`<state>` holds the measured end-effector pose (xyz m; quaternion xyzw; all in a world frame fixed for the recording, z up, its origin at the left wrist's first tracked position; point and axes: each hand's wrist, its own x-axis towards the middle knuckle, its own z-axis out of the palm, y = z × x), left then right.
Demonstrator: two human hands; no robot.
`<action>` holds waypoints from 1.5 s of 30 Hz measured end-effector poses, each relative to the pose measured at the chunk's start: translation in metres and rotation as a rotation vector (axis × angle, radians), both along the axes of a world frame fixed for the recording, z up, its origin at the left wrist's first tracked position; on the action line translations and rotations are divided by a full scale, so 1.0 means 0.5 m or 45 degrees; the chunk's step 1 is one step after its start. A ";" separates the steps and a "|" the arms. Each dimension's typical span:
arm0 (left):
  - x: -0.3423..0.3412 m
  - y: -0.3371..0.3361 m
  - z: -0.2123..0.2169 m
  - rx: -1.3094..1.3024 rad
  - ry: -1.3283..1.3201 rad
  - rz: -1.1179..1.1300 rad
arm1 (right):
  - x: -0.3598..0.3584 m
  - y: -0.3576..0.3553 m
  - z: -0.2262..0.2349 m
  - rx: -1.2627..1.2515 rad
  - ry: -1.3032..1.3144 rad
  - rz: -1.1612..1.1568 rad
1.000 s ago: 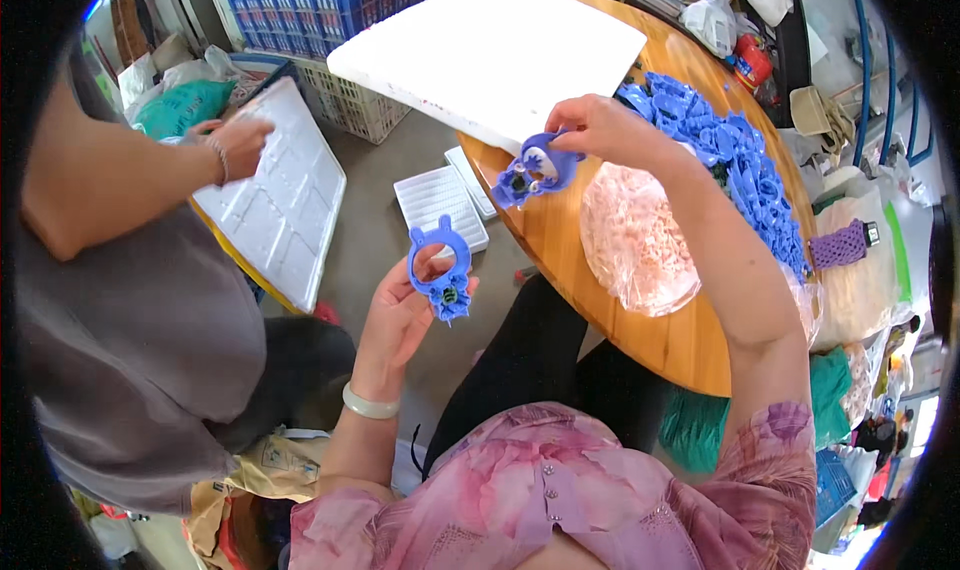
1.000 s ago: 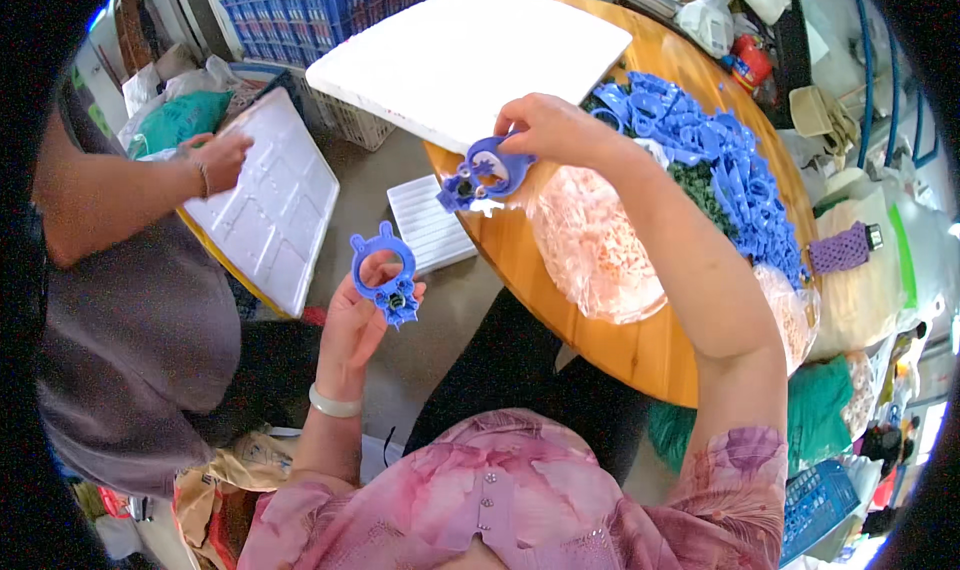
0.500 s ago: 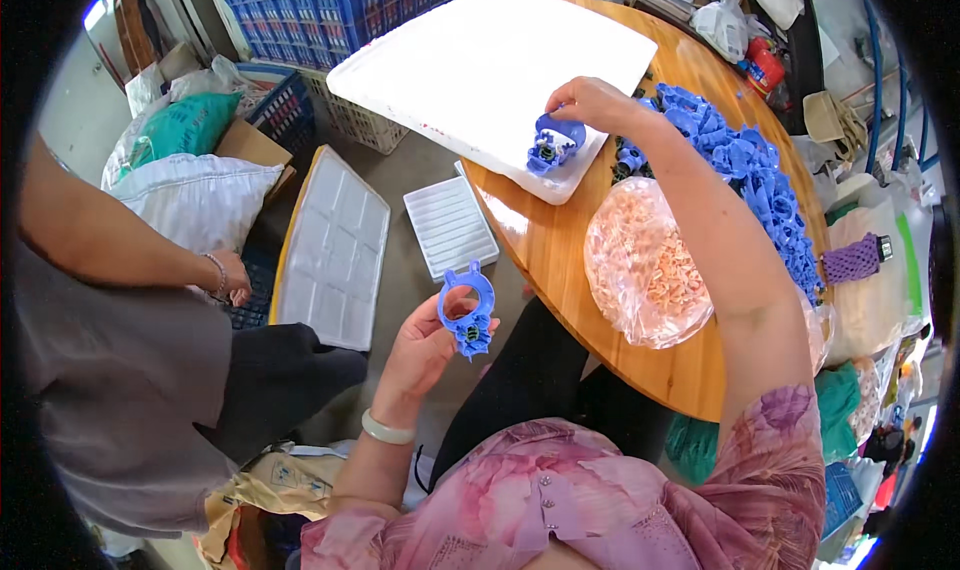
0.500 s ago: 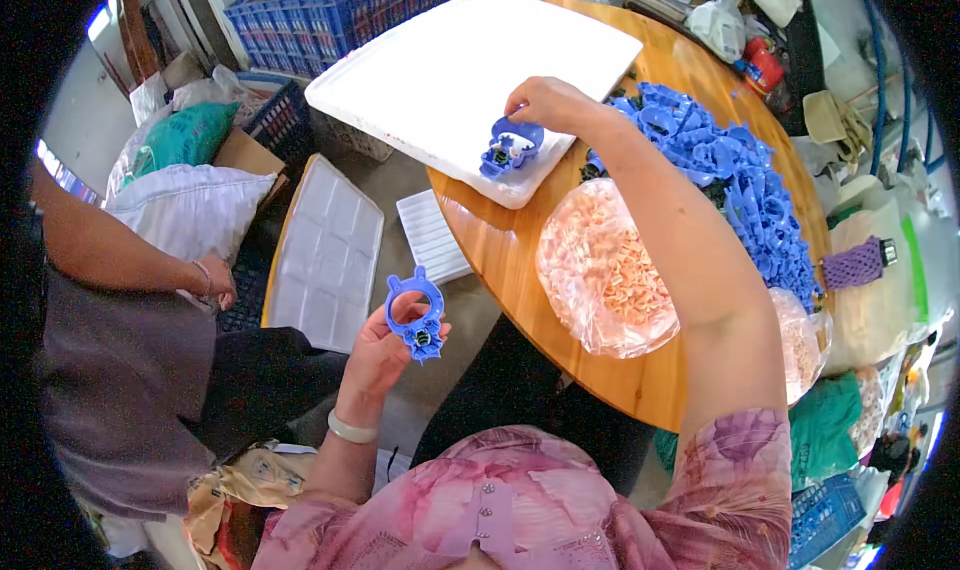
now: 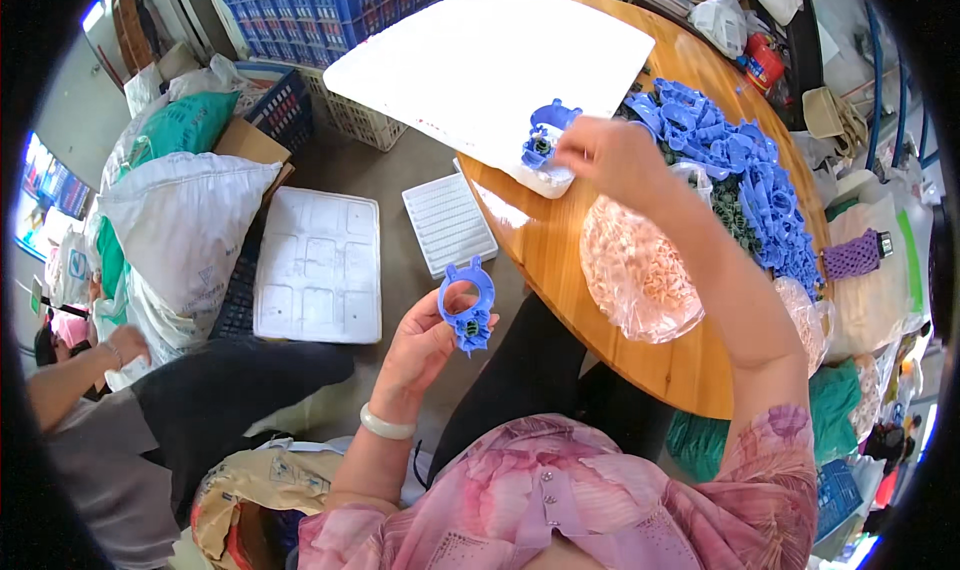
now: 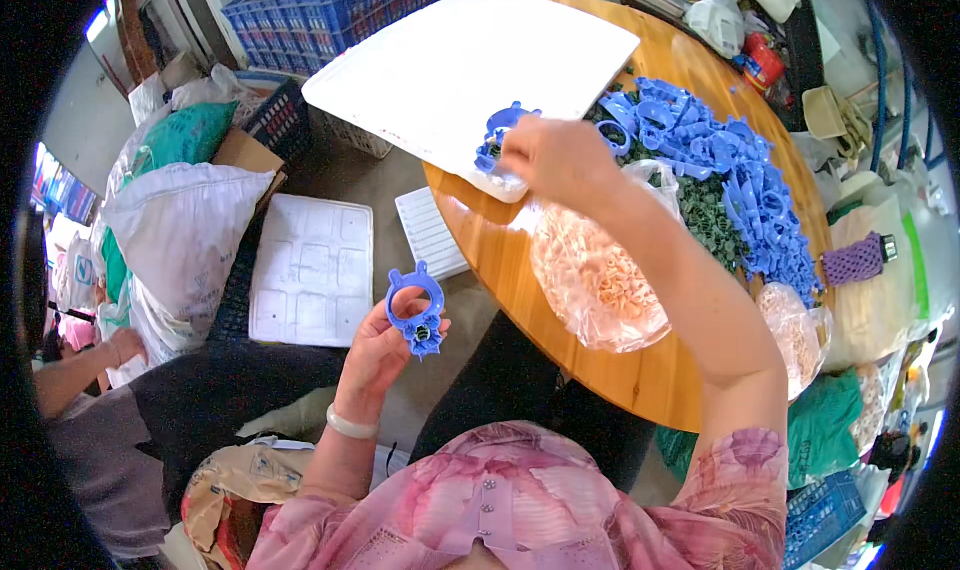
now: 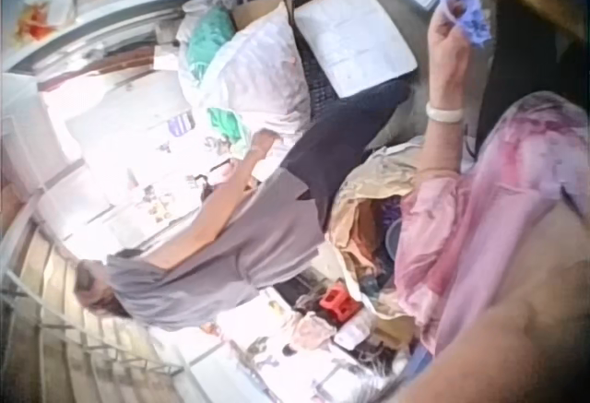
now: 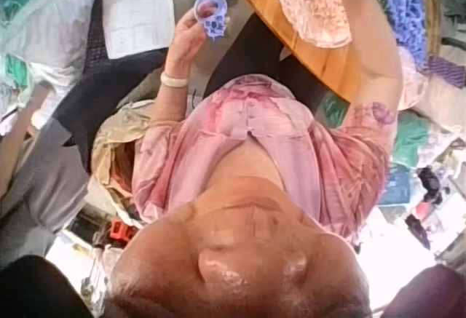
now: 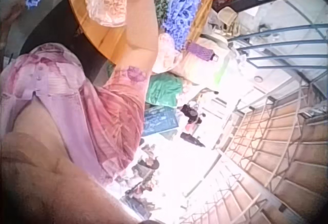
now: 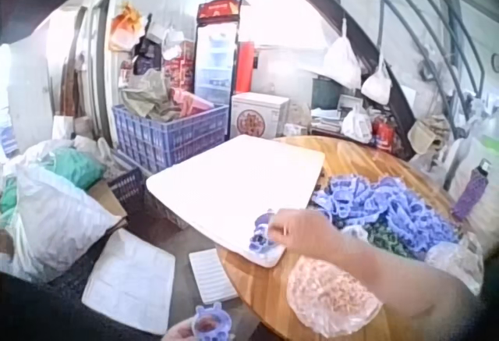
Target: The person is manually assembling small blue, green, and orange plastic components into a finished toy or part.
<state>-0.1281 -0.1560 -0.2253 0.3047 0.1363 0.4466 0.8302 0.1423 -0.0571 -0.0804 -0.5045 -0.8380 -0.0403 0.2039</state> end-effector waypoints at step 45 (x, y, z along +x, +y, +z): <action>0.143 -0.084 0.142 0.036 0.064 -0.241 | 0.075 -0.263 -0.004 0.001 0.340 -0.100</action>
